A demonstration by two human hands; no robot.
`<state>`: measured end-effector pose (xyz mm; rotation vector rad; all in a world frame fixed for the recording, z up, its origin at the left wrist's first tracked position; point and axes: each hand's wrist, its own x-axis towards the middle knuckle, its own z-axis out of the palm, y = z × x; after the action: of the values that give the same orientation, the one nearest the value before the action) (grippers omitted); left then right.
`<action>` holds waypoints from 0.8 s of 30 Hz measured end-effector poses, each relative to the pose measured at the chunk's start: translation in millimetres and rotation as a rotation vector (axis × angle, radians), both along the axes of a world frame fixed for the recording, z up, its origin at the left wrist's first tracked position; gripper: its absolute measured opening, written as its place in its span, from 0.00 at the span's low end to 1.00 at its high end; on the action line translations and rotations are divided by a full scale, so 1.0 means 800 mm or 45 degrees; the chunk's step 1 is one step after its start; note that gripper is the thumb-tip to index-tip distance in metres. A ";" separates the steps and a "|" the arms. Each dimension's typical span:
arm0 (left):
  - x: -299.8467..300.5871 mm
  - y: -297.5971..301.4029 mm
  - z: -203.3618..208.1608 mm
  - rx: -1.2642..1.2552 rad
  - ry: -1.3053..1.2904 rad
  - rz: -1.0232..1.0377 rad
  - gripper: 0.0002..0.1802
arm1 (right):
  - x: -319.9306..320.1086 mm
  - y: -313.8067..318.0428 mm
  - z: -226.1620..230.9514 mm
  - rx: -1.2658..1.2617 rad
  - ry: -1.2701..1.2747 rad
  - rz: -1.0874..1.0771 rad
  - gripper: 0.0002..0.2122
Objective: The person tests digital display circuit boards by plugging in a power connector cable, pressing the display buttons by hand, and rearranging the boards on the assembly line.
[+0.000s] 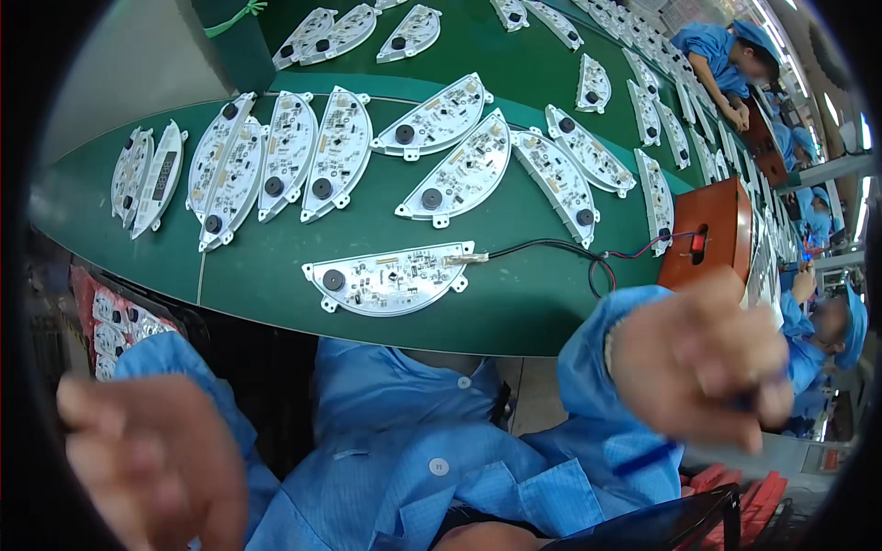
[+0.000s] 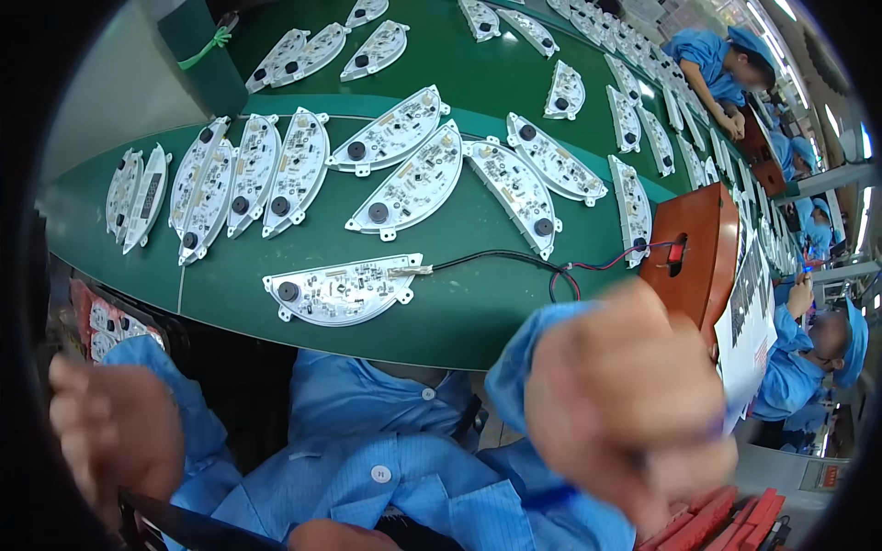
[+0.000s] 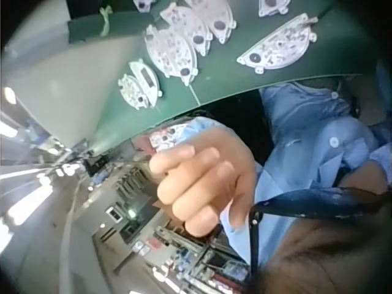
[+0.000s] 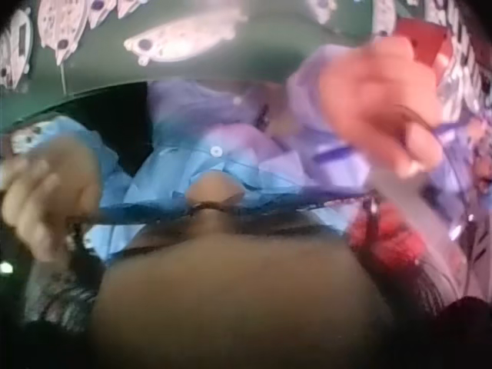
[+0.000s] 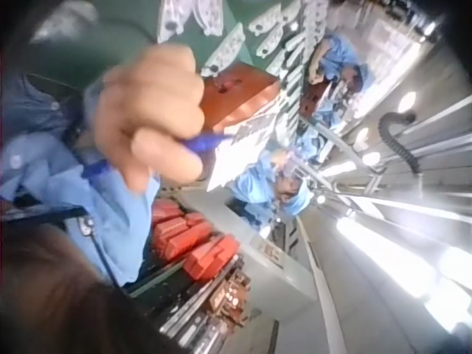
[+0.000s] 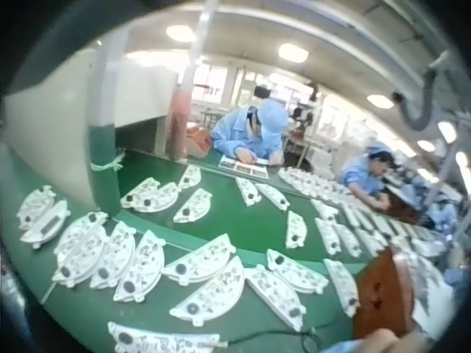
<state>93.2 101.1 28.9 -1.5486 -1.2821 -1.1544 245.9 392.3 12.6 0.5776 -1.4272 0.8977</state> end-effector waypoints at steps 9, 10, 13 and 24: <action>-0.036 0.054 -0.157 -1.322 -0.313 0.186 0.46 | -0.055 0.048 -0.121 0.644 -1.421 -0.040 0.11; -0.036 0.058 -0.158 -1.254 -0.304 0.159 0.46 | -0.053 0.045 -0.127 0.621 -1.469 -0.007 0.10; -0.044 0.064 -0.159 -1.349 -0.306 0.128 0.46 | -0.049 0.044 -0.132 0.624 -1.563 0.046 0.10; -0.063 0.066 -0.158 -1.353 -0.629 -0.161 0.35 | -0.047 0.043 -0.126 0.514 -1.425 -0.041 0.18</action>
<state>43.0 153.5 -97.6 -2.1570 -2.4070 -0.9940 208.1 427.1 -88.4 0.3231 -2.6585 0.9457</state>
